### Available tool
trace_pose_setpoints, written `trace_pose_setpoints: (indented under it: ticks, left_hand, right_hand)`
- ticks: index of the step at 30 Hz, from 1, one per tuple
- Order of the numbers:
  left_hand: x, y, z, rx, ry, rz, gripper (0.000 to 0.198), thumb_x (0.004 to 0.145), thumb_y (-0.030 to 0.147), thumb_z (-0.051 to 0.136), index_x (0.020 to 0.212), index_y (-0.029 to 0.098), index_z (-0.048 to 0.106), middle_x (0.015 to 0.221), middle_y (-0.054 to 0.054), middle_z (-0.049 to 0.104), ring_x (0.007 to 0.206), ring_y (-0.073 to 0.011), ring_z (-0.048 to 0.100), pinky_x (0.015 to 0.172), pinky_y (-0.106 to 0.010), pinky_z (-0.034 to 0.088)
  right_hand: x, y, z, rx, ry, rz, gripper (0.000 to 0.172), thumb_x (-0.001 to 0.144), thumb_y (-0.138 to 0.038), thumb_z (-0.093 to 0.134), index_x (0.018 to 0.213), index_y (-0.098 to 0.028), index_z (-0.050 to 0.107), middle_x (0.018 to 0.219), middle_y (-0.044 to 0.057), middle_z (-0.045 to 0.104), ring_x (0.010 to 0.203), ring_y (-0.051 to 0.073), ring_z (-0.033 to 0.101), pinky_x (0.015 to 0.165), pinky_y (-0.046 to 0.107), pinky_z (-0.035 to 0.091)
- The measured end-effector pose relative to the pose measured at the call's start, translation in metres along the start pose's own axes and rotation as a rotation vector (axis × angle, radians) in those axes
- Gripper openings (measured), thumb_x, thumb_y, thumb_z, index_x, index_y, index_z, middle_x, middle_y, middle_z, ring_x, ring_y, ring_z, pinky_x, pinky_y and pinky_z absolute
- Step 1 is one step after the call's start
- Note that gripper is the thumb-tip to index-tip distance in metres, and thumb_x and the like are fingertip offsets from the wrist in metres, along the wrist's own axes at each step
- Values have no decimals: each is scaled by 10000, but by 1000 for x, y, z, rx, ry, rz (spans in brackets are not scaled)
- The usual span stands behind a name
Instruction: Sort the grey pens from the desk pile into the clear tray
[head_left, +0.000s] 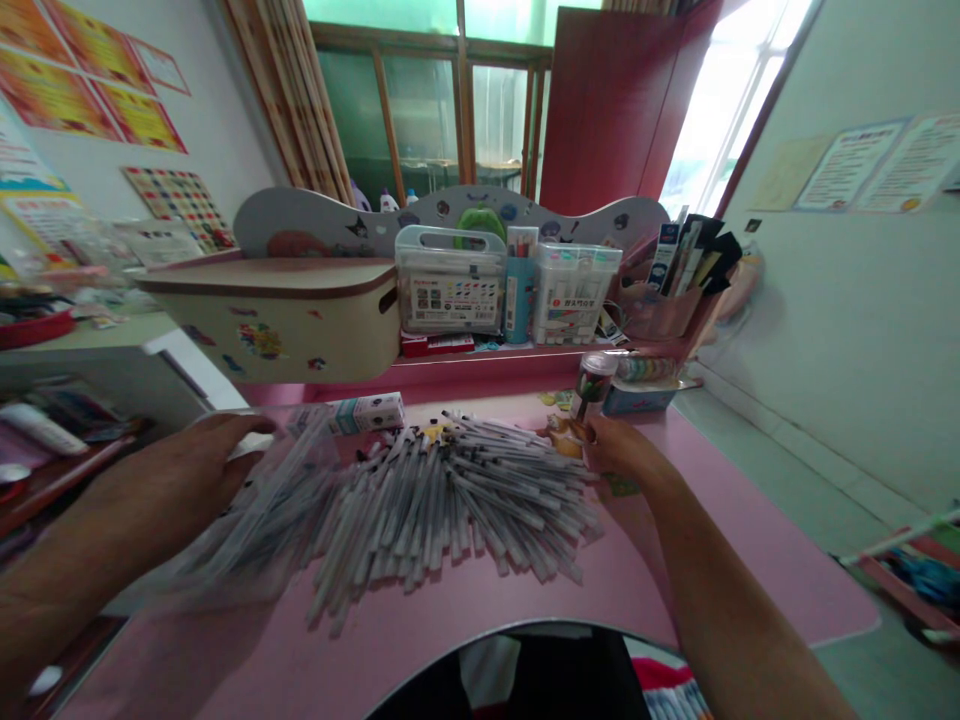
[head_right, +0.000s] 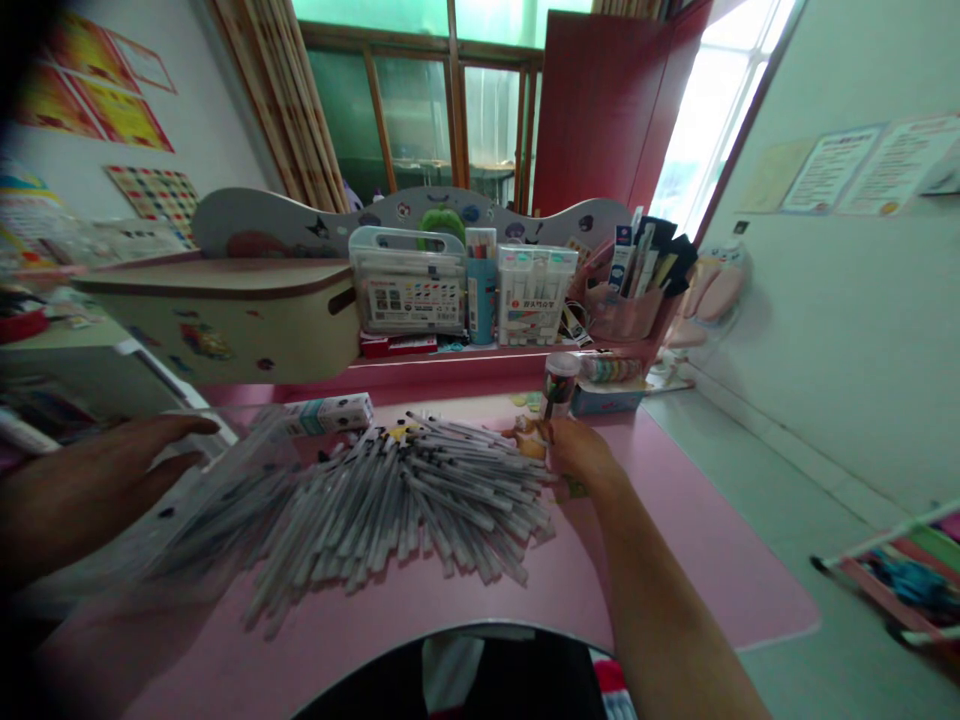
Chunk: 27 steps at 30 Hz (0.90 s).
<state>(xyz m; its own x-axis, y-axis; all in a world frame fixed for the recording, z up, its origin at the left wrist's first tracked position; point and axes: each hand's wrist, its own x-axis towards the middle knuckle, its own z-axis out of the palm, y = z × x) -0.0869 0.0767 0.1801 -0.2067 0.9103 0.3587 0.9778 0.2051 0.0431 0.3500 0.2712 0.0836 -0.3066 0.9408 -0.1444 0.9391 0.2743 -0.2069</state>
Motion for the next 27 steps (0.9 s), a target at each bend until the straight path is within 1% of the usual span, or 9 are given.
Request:
trace_pose_setpoints:
  ticks: [3,6,9,11,15,18,21,24,27]
  left_hand:
    - [-12,33,-11,-19,55,86,389,912,394,362,1091,169,624,1151,-92,683,1026,-251,635,960,-399,441]
    - [-21,71,-13,-225,38,182,324,904,399,419,1077,229,634,1126,-54,705,998,-251,653,931,-386,463]
    - [-24,102,0,-410,-28,296,267,893,385,469,1026,251,659,1082,-45,726,985,-251,669,887,-356,491]
    - [-25,118,12,-473,-73,359,240,895,336,478,1012,242,665,1064,-49,728,980,-238,675,865,-337,505]
    - [-28,141,30,-525,-171,424,225,898,226,468,1008,209,664,1038,-61,720,970,-208,674,865,-325,518]
    - [-30,153,38,-525,-212,437,217,891,186,482,1010,191,663,1044,-74,717,985,-208,670,889,-339,523]
    - [-29,164,49,-484,-172,464,250,885,150,489,1070,168,656,1136,-102,698,1069,-223,644,955,-366,510]
    - [-26,179,60,-390,-38,530,381,860,111,518,1233,142,593,1317,-133,614,1238,-259,543,1077,-423,425]
    - [-22,193,67,-290,6,584,447,872,163,546,1317,125,524,1362,-158,577,1268,-285,512,1078,-443,412]
  right_hand:
    - [6,8,5,-48,22,67,215,842,-175,573,1017,-121,685,1004,194,712,918,280,674,720,309,434]
    - [8,14,6,-65,10,94,233,863,-159,538,1025,-103,696,1022,220,713,946,294,681,749,327,446]
    - [6,14,5,-74,5,90,226,864,-161,528,982,-122,716,1013,205,723,940,288,686,736,320,450]
    - [5,13,5,-75,1,75,204,812,-149,583,959,-142,724,984,185,731,916,285,689,706,309,448]
    - [2,8,5,-67,-3,39,267,670,-92,681,919,-174,731,893,143,735,822,270,683,628,286,421]
    - [0,0,-1,-46,6,-13,203,701,-131,669,888,-181,731,864,118,726,767,239,663,602,275,393]
    - [-7,-16,-12,12,43,-144,142,808,-206,600,872,-182,723,854,82,705,758,193,629,617,262,385]
    - [-21,-41,-18,209,223,-500,150,798,-124,583,866,-144,716,835,72,656,789,179,594,695,268,412]
    - [-37,-64,-15,391,245,-800,170,866,-179,581,963,-176,721,887,57,616,824,166,580,765,280,434]
